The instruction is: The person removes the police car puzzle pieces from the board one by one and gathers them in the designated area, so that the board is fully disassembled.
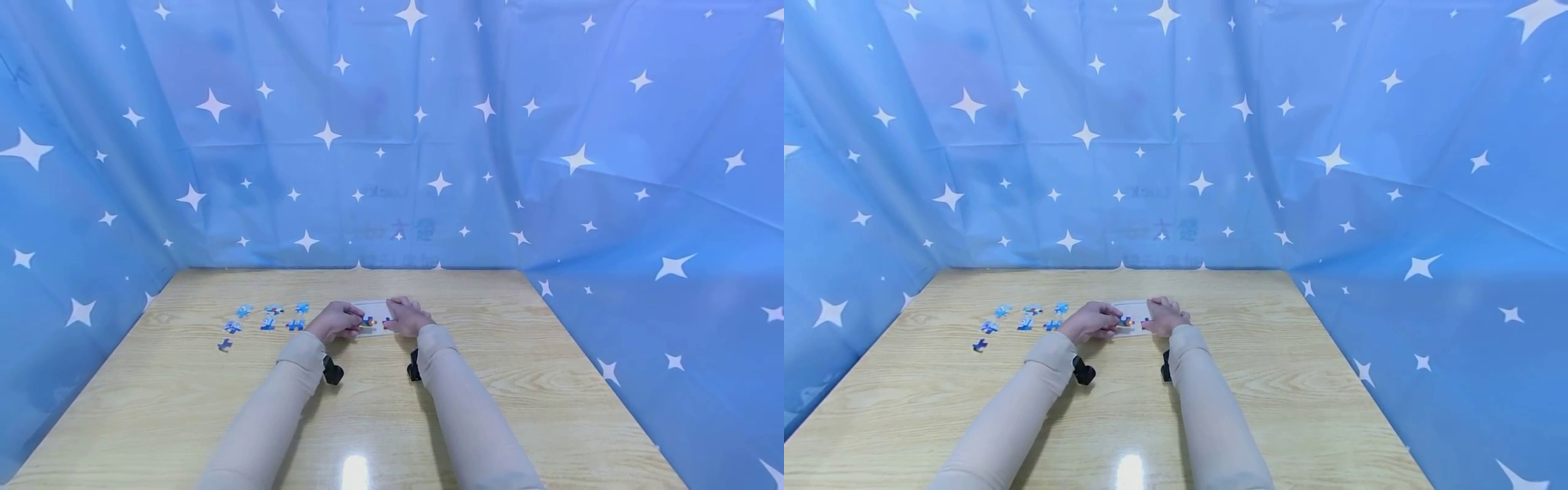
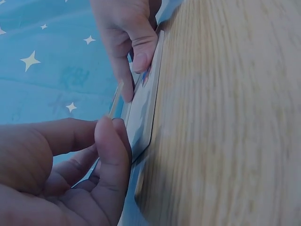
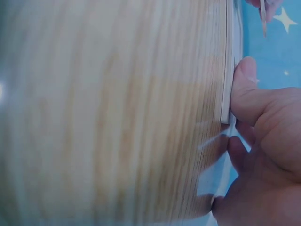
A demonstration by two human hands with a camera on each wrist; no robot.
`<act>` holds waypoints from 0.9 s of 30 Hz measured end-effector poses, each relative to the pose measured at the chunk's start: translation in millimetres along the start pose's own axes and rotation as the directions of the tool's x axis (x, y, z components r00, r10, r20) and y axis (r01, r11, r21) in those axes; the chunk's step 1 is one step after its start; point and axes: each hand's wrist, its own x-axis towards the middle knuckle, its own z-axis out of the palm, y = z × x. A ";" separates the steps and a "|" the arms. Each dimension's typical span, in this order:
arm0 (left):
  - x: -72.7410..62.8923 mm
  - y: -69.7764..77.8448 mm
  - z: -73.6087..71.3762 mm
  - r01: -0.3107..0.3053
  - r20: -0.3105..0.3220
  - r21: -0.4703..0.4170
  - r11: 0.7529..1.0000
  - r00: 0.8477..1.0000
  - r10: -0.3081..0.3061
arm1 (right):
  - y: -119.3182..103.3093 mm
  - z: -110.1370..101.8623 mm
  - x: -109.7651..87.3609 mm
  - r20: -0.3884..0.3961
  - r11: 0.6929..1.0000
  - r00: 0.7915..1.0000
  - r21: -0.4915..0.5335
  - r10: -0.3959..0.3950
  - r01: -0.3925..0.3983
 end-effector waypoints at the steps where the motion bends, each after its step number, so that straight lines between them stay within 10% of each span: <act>1: -0.3 -0.6 -1.0 0.002 0.000 0.000 1.000 1.000 -0.002 | -0.2 0.3 -0.7 -0.002 1.000 1.000 0.008 0.004 -0.004; 27: -17.7 2.9 -39.5 -0.037 0.020 0.080 0.996 0.999 0.035 | -1.5 0.7 -4.8 0.000 0.999 1.000 0.037 -0.013 0.013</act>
